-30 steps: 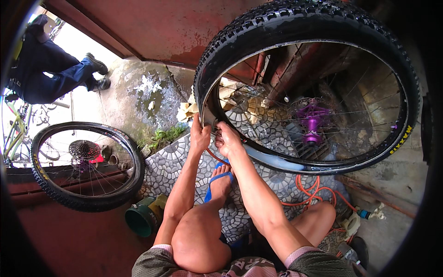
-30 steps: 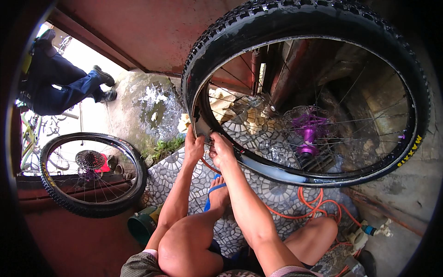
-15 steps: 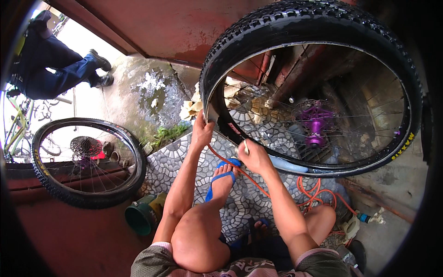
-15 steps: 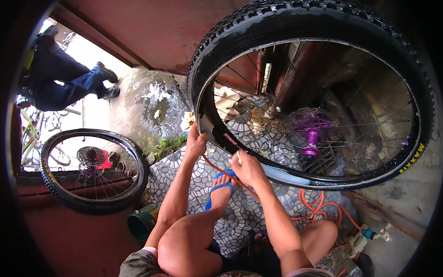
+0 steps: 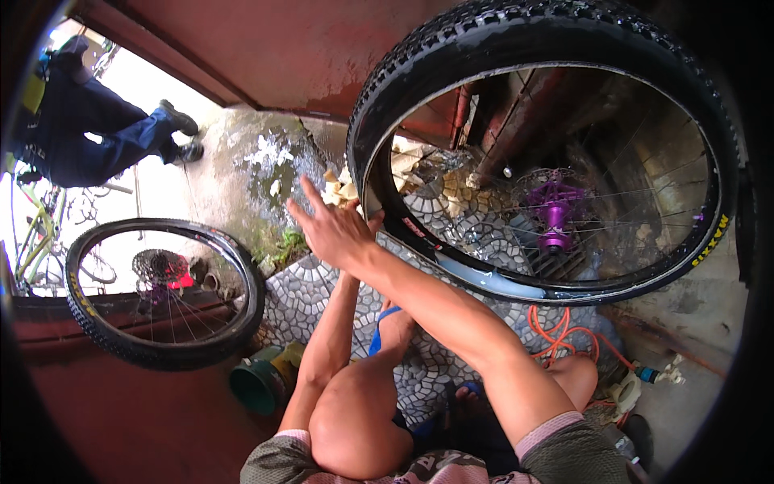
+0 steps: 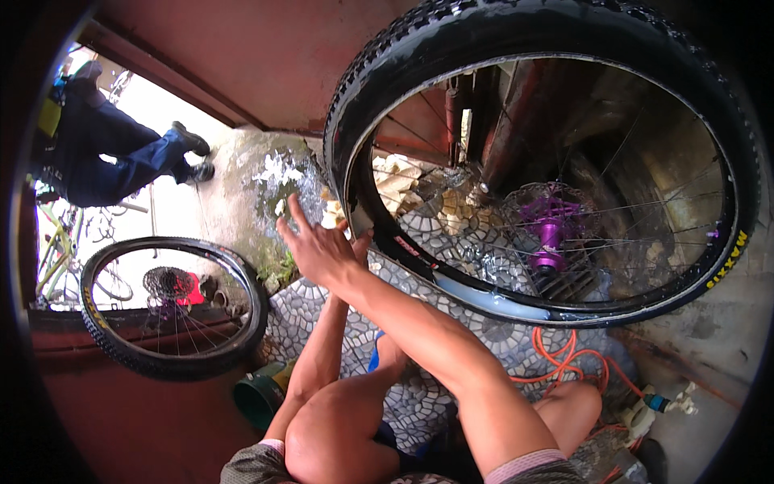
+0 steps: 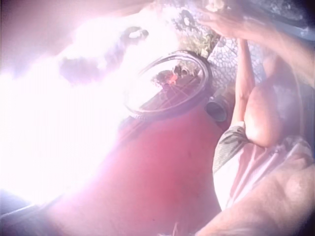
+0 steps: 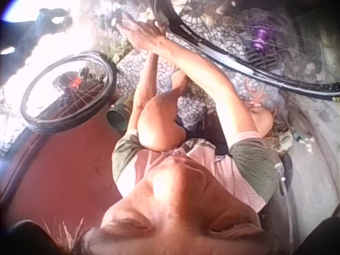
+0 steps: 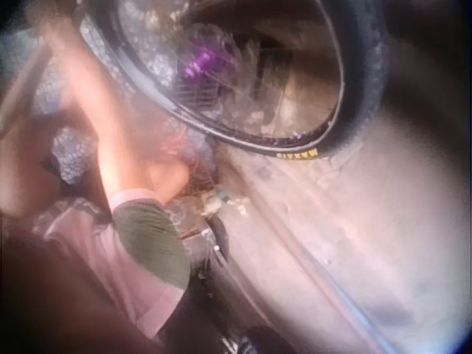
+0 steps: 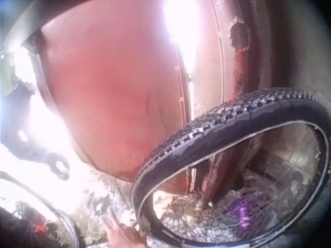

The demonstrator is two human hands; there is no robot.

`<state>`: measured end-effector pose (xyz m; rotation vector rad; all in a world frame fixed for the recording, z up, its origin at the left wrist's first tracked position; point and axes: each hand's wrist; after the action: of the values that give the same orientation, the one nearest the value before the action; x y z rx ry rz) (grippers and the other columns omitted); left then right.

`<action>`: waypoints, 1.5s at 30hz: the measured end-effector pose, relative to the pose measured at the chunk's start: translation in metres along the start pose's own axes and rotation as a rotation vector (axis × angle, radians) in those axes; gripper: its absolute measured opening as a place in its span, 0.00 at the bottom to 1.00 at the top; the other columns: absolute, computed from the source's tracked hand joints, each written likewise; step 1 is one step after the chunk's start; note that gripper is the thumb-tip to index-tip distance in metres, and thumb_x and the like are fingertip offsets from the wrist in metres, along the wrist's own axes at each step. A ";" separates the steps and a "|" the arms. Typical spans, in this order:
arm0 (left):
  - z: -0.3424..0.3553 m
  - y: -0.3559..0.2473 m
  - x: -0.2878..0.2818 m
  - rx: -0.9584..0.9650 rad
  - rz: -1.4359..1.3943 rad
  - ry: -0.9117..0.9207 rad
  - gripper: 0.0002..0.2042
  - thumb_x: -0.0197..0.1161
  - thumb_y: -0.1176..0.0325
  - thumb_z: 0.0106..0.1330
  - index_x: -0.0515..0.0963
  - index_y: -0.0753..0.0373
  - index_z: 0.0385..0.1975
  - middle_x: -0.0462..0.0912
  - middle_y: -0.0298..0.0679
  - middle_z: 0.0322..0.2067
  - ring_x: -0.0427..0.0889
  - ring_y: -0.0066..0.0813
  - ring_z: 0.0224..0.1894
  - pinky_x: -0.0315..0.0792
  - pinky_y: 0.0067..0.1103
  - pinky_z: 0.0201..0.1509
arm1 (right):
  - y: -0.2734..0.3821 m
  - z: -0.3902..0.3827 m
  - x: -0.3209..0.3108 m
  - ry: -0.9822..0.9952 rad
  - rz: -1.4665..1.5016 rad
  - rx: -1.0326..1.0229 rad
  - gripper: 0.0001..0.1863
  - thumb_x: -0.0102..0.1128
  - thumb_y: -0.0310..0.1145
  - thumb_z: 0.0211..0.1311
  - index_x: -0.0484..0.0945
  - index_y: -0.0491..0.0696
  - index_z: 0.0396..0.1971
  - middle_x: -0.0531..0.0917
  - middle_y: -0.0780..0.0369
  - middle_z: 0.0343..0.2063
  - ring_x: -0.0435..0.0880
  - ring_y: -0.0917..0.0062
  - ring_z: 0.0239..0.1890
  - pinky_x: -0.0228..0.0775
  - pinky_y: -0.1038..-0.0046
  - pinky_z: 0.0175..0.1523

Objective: The person removes a bicycle tire from the rim using tire levers, then re-seats the tire bead onto the rim by hand and with tools. The person works on a single wheel placed on a tiled floor.

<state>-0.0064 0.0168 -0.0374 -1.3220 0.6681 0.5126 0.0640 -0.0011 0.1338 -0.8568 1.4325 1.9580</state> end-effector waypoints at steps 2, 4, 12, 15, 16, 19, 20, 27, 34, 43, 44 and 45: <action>-0.005 0.008 -0.005 -0.115 -0.369 0.057 0.29 0.70 0.62 0.69 0.71 0.63 0.68 0.83 0.37 0.44 0.79 0.22 0.40 0.76 0.20 0.46 | -0.002 -0.027 -0.019 -0.151 0.110 -0.216 0.28 0.65 0.32 0.65 0.77 0.50 0.66 0.64 0.46 0.73 0.89 0.60 0.44 0.86 0.60 0.38; -0.014 0.011 -0.015 -0.226 -0.735 0.126 0.29 0.71 0.64 0.68 0.72 0.63 0.67 0.83 0.36 0.43 0.80 0.23 0.41 0.76 0.22 0.48 | -0.012 -0.056 -0.016 -0.322 0.270 -0.157 0.22 0.70 0.33 0.60 0.85 0.54 0.56 0.77 0.57 0.64 0.89 0.65 0.47 0.86 0.64 0.45; 0.005 -0.078 -0.035 -0.045 -0.610 0.130 0.31 0.63 0.76 0.60 0.68 0.67 0.67 0.86 0.44 0.49 0.84 0.29 0.46 0.78 0.26 0.53 | -0.101 -0.101 -0.025 -0.409 0.253 0.164 0.13 0.61 0.34 0.68 0.84 0.49 0.49 0.89 0.57 0.43 0.90 0.56 0.37 0.84 0.55 0.40; 0.022 -0.067 -0.046 -0.072 -0.480 0.219 0.21 0.62 0.76 0.59 0.77 0.68 0.55 0.87 0.43 0.42 0.83 0.28 0.42 0.77 0.26 0.50 | -0.099 -0.077 -0.025 -0.093 0.115 0.209 0.16 0.56 0.32 0.68 0.83 0.52 0.54 0.90 0.55 0.41 0.90 0.55 0.37 0.84 0.54 0.40; 0.023 -0.069 -0.048 -0.063 -0.484 0.222 0.19 0.62 0.76 0.59 0.78 0.68 0.52 0.87 0.42 0.40 0.82 0.27 0.42 0.77 0.26 0.50 | -0.098 -0.072 -0.029 0.043 0.044 0.258 0.18 0.55 0.32 0.68 0.83 0.53 0.56 0.90 0.55 0.41 0.90 0.55 0.38 0.84 0.54 0.40; 0.019 -0.078 -0.050 -0.082 -0.454 0.201 0.16 0.62 0.76 0.57 0.80 0.68 0.47 0.86 0.39 0.35 0.80 0.26 0.39 0.76 0.26 0.47 | -0.103 -0.077 -0.035 -0.036 -0.086 0.244 0.25 0.53 0.32 0.68 0.79 0.64 0.63 0.90 0.55 0.36 0.91 0.55 0.35 0.84 0.54 0.38; 0.018 -0.081 -0.049 -0.097 -0.437 0.189 0.16 0.61 0.76 0.57 0.80 0.68 0.46 0.85 0.38 0.34 0.80 0.26 0.38 0.75 0.26 0.46 | -0.104 -0.080 -0.037 -0.089 -0.111 0.222 0.26 0.53 0.33 0.68 0.78 0.66 0.65 0.90 0.55 0.35 0.91 0.56 0.34 0.84 0.54 0.38; 0.019 -0.081 -0.052 -0.220 -0.508 0.237 0.08 0.59 0.76 0.58 0.80 0.66 0.36 0.78 0.29 0.25 0.73 0.19 0.27 0.66 0.23 0.30 | -0.120 -0.078 -0.034 -0.146 -0.088 0.131 0.30 0.58 0.37 0.67 0.74 0.72 0.69 0.90 0.58 0.39 0.91 0.58 0.34 0.86 0.56 0.38; 0.020 -0.082 -0.060 -0.258 -0.602 0.337 0.08 0.59 0.78 0.57 0.82 0.65 0.34 0.76 0.27 0.20 0.68 0.15 0.20 0.61 0.21 0.22 | -0.123 -0.079 -0.036 -0.222 -0.050 0.074 0.26 0.63 0.42 0.66 0.78 0.73 0.65 0.87 0.60 0.35 0.89 0.59 0.30 0.86 0.57 0.36; 0.013 -0.080 -0.063 -0.300 -0.815 0.396 0.11 0.62 0.81 0.56 0.81 0.66 0.39 0.78 0.27 0.21 0.68 0.13 0.15 0.58 0.17 0.17 | -0.123 -0.070 -0.026 -0.300 0.060 0.183 0.17 0.62 0.39 0.65 0.84 0.65 0.54 0.89 0.61 0.40 0.89 0.54 0.33 0.85 0.55 0.38; 0.013 -0.083 -0.062 -0.307 -0.823 0.398 0.11 0.62 0.81 0.56 0.81 0.66 0.39 0.78 0.27 0.22 0.68 0.13 0.15 0.58 0.17 0.17 | -0.126 -0.070 -0.026 -0.264 0.069 0.190 0.17 0.62 0.38 0.65 0.84 0.65 0.54 0.88 0.60 0.41 0.89 0.53 0.33 0.85 0.55 0.39; 0.013 -0.081 -0.062 -0.304 -0.824 0.387 0.11 0.62 0.81 0.56 0.81 0.66 0.39 0.78 0.27 0.22 0.68 0.13 0.15 0.58 0.17 0.17 | -0.127 -0.068 -0.024 -0.228 0.082 0.189 0.18 0.61 0.38 0.65 0.84 0.65 0.54 0.88 0.59 0.42 0.89 0.52 0.34 0.85 0.54 0.39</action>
<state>0.0073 0.0164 0.0646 -1.8584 0.3019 -0.3349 0.1857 -0.0334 0.0605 -0.4806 1.5063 1.8741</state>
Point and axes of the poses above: each hand's wrist, its own z-axis towards the middle knuckle, its own x-axis out of the palm, y = z × x
